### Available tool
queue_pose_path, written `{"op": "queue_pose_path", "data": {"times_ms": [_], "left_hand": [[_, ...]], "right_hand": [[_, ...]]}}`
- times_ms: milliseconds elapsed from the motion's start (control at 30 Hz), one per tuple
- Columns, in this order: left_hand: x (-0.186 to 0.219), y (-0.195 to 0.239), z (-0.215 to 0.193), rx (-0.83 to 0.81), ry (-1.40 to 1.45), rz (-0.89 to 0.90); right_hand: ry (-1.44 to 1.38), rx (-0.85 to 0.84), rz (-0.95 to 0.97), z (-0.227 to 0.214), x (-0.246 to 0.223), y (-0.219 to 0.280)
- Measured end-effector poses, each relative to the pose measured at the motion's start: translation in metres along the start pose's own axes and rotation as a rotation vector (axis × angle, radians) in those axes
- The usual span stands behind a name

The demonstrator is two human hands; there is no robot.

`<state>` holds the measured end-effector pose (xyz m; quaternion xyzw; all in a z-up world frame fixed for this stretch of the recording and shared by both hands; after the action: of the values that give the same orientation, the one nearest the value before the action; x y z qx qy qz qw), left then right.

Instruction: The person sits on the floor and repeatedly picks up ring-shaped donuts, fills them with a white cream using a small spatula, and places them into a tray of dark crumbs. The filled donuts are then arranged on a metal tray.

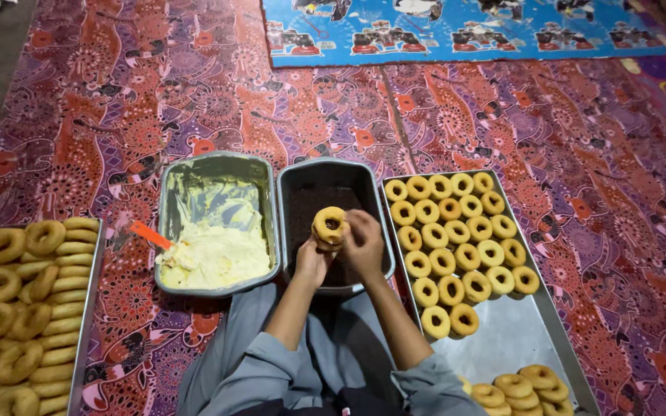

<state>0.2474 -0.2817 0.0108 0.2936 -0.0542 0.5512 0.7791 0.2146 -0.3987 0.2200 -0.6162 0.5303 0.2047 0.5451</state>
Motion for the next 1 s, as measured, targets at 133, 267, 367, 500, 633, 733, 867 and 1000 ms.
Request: {"op": "queue_pose_path", "data": {"times_ms": [133,267,367,500,633,733,867,1000], "left_hand": [[-0.002,0.02,0.017,0.051,-0.281,-0.133],[0.026,0.037,0.026,0.159,-1.208,0.081],[0.043,0.055,0.032,0.192,-1.517,0.392],[0.053,0.084,0.019,0.175,-1.498,0.54],[0.061,0.116,0.013,0.24,-1.406,0.537],[0.062,0.134,0.021,0.257,-1.324,0.453],[0.067,0.154,0.042,0.224,-1.324,0.399],[0.075,0.165,0.059,0.191,-1.316,0.423]], "right_hand": [[-0.856,-0.078,1.01,0.022,0.093,0.049],[-0.941,0.122,0.999,-0.035,0.136,0.09],[-0.894,0.345,0.843,-0.128,0.165,0.129],[-0.606,0.752,0.701,-0.279,0.19,0.193],[-0.341,1.112,0.745,-0.364,0.198,0.251],[-0.329,1.171,0.91,-0.366,0.218,0.268],[-0.41,0.946,1.097,-0.338,0.253,0.269],[-0.03,0.81,1.021,-0.366,0.254,0.267]]}}
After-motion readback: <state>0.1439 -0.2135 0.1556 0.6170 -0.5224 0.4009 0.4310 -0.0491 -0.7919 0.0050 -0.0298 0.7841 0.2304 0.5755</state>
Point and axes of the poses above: each hand's wrist, its own y-axis away from the middle knuckle, its own z-axis out of the palm, x = y × z, the point moved 9 cm from there along -y, towards the middle knuckle, and after that the axes turned 1 degree about y, right-handed, at the moved point
